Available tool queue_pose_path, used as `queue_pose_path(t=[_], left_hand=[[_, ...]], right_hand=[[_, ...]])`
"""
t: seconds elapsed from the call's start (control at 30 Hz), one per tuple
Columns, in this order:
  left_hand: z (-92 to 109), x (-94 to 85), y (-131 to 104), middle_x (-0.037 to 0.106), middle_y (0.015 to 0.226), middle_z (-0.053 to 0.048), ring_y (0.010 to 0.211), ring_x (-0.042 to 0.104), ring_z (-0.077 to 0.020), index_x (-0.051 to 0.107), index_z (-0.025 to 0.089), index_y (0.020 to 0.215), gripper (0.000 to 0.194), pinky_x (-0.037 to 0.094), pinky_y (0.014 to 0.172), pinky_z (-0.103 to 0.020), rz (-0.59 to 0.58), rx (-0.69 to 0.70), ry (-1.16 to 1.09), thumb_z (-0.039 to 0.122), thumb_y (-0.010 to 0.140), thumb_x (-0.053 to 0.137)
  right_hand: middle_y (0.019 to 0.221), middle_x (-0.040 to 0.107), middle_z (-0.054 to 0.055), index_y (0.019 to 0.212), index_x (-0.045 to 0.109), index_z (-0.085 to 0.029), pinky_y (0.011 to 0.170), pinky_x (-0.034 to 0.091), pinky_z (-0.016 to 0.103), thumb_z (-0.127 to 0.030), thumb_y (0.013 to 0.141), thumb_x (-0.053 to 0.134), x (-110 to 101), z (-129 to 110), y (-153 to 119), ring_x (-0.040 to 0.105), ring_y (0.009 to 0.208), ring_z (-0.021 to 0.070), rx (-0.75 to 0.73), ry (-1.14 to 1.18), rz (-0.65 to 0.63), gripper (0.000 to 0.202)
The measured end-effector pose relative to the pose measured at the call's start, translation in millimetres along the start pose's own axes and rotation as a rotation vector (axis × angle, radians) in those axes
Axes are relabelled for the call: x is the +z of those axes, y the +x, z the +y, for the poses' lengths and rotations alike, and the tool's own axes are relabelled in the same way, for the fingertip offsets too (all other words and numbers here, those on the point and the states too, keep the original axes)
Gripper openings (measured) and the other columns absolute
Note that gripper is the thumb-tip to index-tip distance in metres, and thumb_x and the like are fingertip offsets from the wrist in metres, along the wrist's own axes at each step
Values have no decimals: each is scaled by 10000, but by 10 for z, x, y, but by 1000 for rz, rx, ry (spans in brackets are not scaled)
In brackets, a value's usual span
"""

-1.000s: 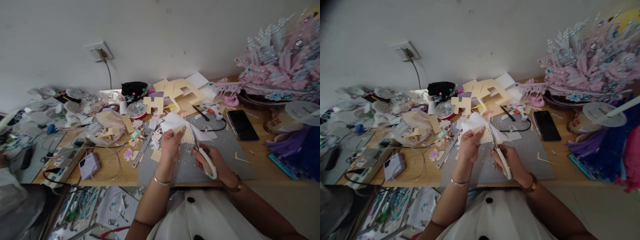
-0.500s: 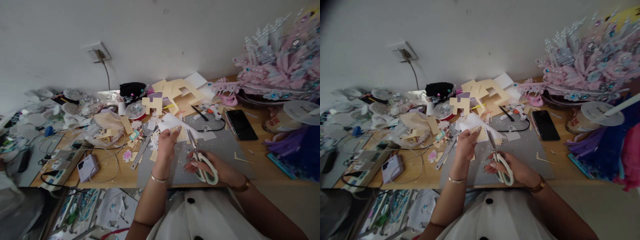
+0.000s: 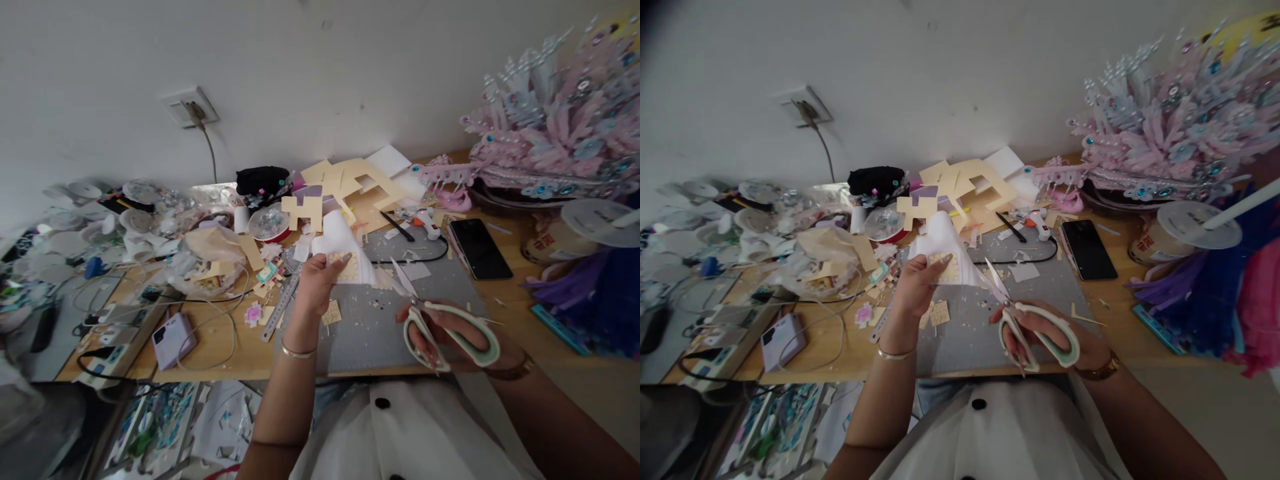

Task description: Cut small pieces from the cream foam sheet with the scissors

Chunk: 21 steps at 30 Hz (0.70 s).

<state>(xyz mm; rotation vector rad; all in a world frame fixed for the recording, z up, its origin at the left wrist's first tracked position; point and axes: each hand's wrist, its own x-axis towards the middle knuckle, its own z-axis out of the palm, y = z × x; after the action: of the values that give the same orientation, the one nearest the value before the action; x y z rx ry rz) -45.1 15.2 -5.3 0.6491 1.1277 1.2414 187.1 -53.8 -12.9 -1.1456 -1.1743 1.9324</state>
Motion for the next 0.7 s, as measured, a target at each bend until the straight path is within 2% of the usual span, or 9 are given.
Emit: queue_pose_path(t=[0.03, 0.1, 0.23, 0.37, 0.5, 0.7], left_hand=[[11, 9, -2, 642, 611, -7, 519, 567, -94, 666, 124, 670, 381, 438, 519, -216, -4, 4, -7, 345, 484, 915], [18, 40, -12, 646, 608, -5, 526, 573, -98, 676, 129, 670, 376, 445, 526, -218, -10, 17, -16, 351, 483, 915], [-9, 95, -53, 664, 617, -1, 562, 599, -112, 703, 153, 688, 346, 473, 562, -230, -17, 34, -30, 364, 506, 907], [-37, 98, -88, 679, 633, -5, 569, 604, -116, 702, 162, 680, 333, 472, 571, -236, -22, 41, -41, 370, 518, 905], [-45, 93, -102, 690, 648, -15, 570, 608, -117, 715, 154, 703, 340, 475, 581, -241, -36, 41, -38, 376, 527, 901], [-69, 114, -125, 712, 680, -29, 567, 617, -118, 716, 151, 691, 336, 487, 572, -239, -31, 15, -49, 373, 521, 903]], right_hand=[[592, 609, 34, 938, 693, -196, 455, 457, 288, -684, 772, 578, 1, -18, 31, 545, 460, 162, 32, 87, -114, 528], [616, 606, 19, 950, 675, -195, 462, 452, 264, -610, 839, 559, 24, -46, 92, 530, 471, 142, 33, 201, -200, 445], [606, 611, 11, 942, 673, -176, 431, 430, 232, -538, 873, 573, 120, -64, 158, 518, 458, 125, -18, 222, -164, 382], [587, 612, 3, 947, 670, -173, 413, 415, 212, -522, 862, 579, 187, -62, 163, 523, 433, 117, 23, 200, -140, 371], [585, 613, 0, 933, 664, -175, 420, 430, 219, -513, 842, 600, 202, -54, 163, 536, 442, 125, 67, 175, -108, 356], [612, 628, 3, 951, 670, -179, 438, 449, 215, -509, 875, 569, 219, -12, 179, 538, 459, 116, 15, 162, -96, 354]])
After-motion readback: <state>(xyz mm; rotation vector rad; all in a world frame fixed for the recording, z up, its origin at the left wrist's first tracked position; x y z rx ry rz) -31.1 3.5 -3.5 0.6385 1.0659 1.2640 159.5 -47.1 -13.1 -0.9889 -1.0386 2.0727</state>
